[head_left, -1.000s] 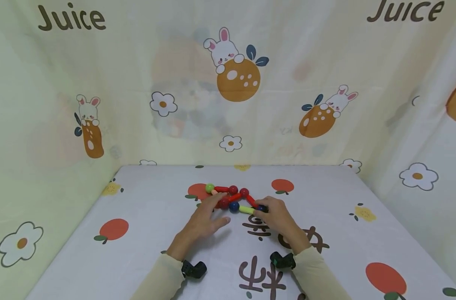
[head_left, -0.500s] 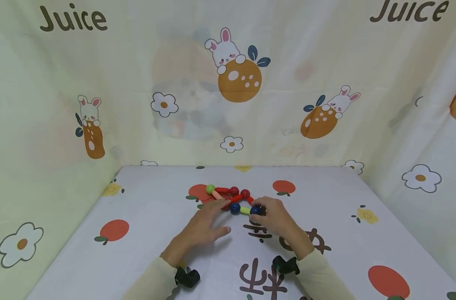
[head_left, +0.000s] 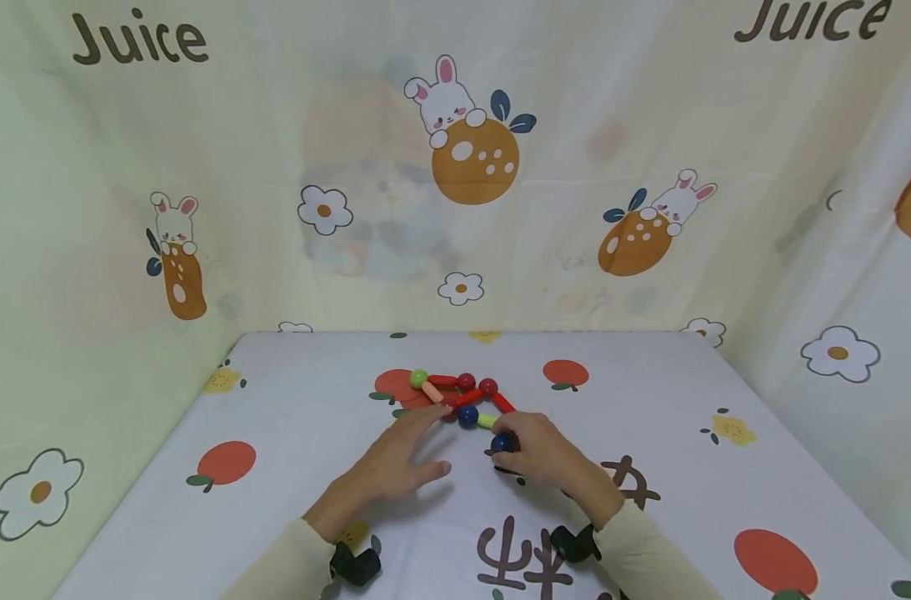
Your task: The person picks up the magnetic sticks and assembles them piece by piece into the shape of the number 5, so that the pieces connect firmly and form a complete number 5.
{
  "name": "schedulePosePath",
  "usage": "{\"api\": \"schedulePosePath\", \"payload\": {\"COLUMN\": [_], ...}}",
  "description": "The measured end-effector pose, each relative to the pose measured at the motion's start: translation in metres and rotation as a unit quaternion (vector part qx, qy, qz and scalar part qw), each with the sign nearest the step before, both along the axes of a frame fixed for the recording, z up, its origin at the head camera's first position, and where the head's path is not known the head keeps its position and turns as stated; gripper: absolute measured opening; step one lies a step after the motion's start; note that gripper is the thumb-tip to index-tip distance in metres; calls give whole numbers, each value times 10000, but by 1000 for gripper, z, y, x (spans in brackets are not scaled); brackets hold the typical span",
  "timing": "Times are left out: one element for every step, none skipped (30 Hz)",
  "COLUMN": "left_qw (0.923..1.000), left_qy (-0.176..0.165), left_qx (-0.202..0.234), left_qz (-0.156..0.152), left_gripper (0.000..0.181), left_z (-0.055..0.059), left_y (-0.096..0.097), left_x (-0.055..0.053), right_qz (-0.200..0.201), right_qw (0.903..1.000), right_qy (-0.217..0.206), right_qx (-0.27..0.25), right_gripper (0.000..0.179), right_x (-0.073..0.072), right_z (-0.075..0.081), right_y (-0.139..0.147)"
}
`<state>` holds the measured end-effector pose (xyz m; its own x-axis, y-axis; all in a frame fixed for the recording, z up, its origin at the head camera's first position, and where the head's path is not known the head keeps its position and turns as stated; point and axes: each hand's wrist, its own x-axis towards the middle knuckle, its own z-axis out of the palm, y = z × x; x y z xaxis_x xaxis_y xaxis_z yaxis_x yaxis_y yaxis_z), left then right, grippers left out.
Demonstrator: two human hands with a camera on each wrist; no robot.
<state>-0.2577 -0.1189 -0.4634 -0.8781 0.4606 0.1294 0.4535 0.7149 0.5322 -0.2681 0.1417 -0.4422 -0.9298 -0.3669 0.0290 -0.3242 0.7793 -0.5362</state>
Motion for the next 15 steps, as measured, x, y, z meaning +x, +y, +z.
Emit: {"api": "schedulePosePath", "payload": {"left_qw": [10000,10000,9999,9999,9998,9997,9996,9996,9996,9996,9996,9997,9997,9997,9997], "left_qy": [1,2,18,26,41,47,41,29,15,-8,-25,-37,-49,-54,-43], "left_qx": [22,56,68,102,115,130,144,156,158,157,142,132,125,120,111], "left_qz": [-12,-41,-77,-122,-163,-200,-222,-240,-247,-240,-231,-223,-216,-207,-209], "left_gripper": [79,79,79,79,79,79,79,79,79,79,79,79,79,79,79], "left_z": [-1,-1,-1,-1,-1,-1,0,0,1,1,2,2,2,2,3], "left_y": [-1,-2,-2,-2,-2,-2,-2,-2,-2,-2,-2,-2,-3,-3,-4], "left_x": [0,1,2,2,3,4,4,5,5,6,7,7,8,8,8], "right_qz": [9,11,22,46,79,132,182,237,294,348,391,437,462,483,499], "right_qw": [10000,10000,10000,9999,9999,9998,9997,9996,9994,9992,9990,9988,9987,9986,9985], "right_qy": [-35,-63,-97,-118,-139,-153,-164,-175,-177,-180,-188,-190,-194,-195,-193], "right_qx": [8,11,6,9,-5,-14,-23,-43,-58,-64,-75,-74,-72,-70,-64], "right_gripper": [39,39,39,39,39,39,39,39,38,38,38,37,36,36,35], "right_x": [1,1,2,2,2,2,2,2,2,3,3,3,3,3,3], "right_z": [0,-1,-1,-1,-1,-1,-1,0,0,0,0,0,0,0,0], "right_y": [-1,-1,-1,-1,-1,-1,-2,-2,-2,-2,-2,-2,-2,-2,-2]}}
